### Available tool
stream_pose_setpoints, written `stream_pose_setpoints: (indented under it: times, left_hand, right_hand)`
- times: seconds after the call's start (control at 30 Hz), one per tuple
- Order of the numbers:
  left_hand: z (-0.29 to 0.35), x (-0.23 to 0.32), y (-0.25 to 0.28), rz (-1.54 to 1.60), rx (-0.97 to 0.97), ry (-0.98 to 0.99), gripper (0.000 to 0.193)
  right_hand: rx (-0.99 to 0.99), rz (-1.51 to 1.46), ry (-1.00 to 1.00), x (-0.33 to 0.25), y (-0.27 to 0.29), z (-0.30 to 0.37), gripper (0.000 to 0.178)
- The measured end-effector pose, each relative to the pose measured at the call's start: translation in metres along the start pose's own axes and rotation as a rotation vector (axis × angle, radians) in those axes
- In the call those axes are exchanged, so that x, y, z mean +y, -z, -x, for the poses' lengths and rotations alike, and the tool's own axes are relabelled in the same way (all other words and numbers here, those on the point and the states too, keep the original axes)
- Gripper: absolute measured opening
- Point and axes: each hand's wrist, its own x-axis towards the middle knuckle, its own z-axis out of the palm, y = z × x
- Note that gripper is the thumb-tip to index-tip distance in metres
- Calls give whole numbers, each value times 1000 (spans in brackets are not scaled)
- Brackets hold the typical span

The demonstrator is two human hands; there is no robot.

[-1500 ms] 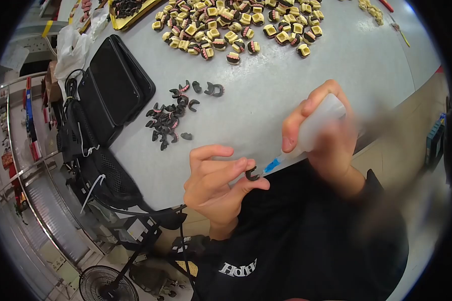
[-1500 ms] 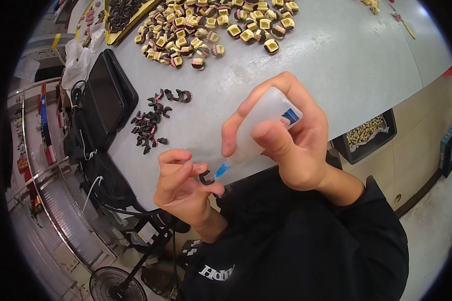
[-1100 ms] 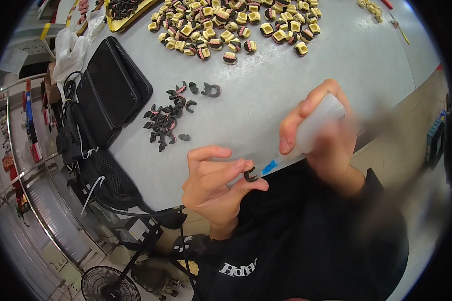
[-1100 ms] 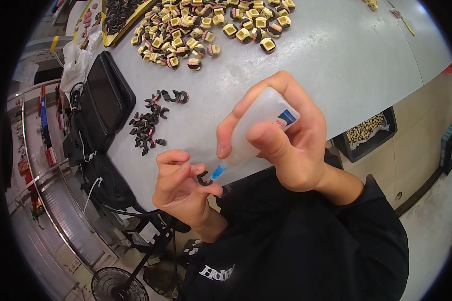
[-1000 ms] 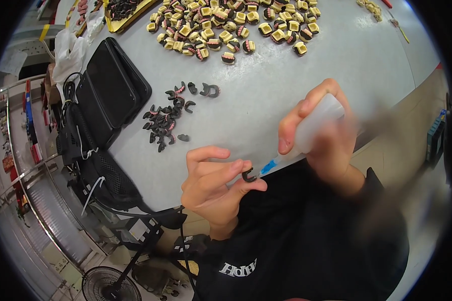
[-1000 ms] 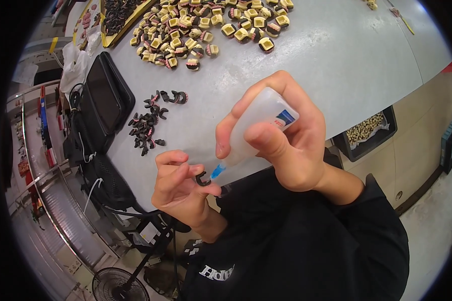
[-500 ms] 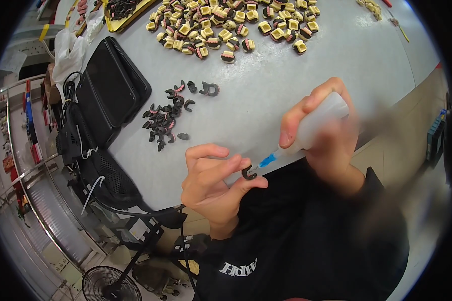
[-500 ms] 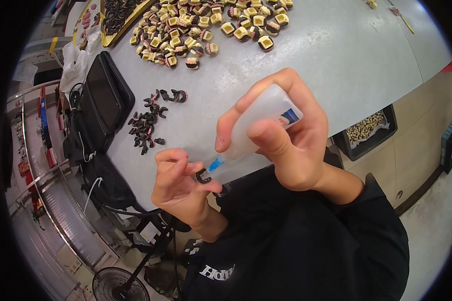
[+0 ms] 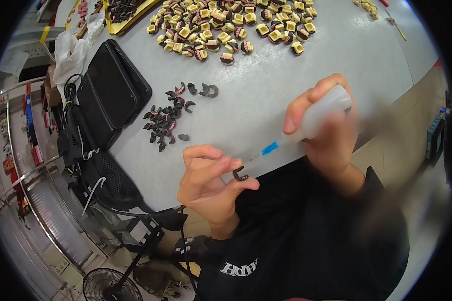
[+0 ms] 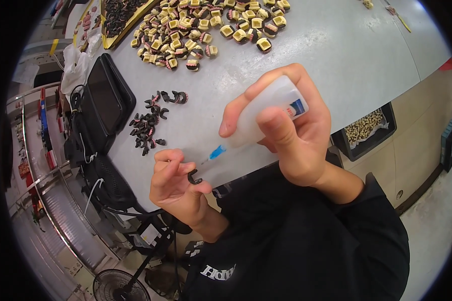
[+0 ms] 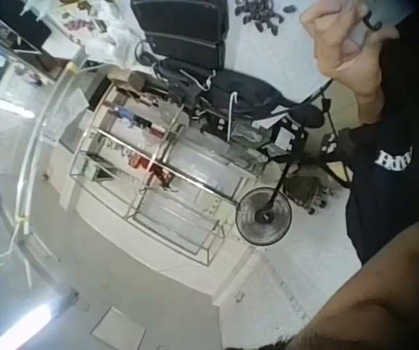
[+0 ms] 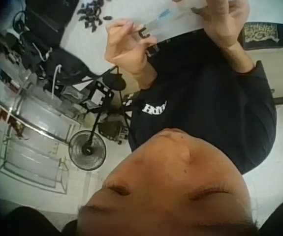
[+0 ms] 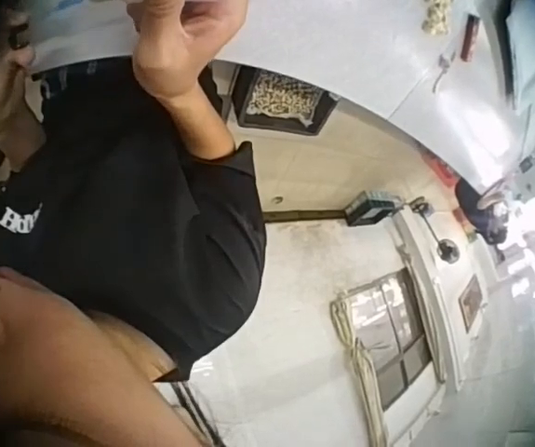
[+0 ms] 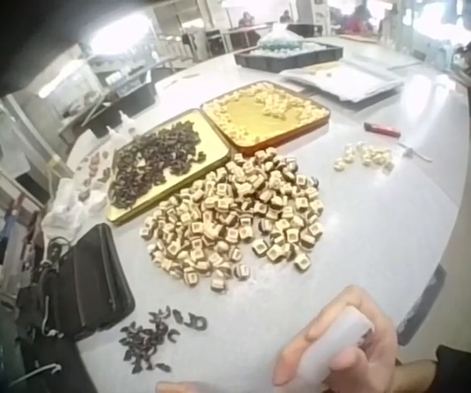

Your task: Assembling small toy components by applying glue to black plastic parts and joining them to gold-colored shells at a factory workbench.

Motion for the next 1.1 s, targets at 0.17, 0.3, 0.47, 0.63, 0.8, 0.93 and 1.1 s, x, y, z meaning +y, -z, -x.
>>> stream_pose_setpoints:
  times: [0.17,0.3,0.47,0.63,0.8,0.93,1.1]
  left_hand:
    - [2,0,2,86,33,21,46]
    - [3,-1,1,143,28,44,46]
    - [3,-1,5,125,30,9,48]
    - [3,-5,3,130,-13,-37,48]
    - [2,-5,9,121,-9,-44,44]
    - [3,0,4,159,-24,-36,42]
    - [2,0,2,176,-26,-53,40]
  right_hand:
    - [72,68,26,-14,3,-11,28]
    - [76,460,173,-26,18,-16,33]
    - [-34,819,102,-36,32,-17,40]
    - [-2,772,-25,-40,44,-17,41]
    - [-80,986,121,-70,66,-34,39]
    - [139,1450,119,-88,84,-83,22]
    - [179,1769,145,-57,111,-134,25]
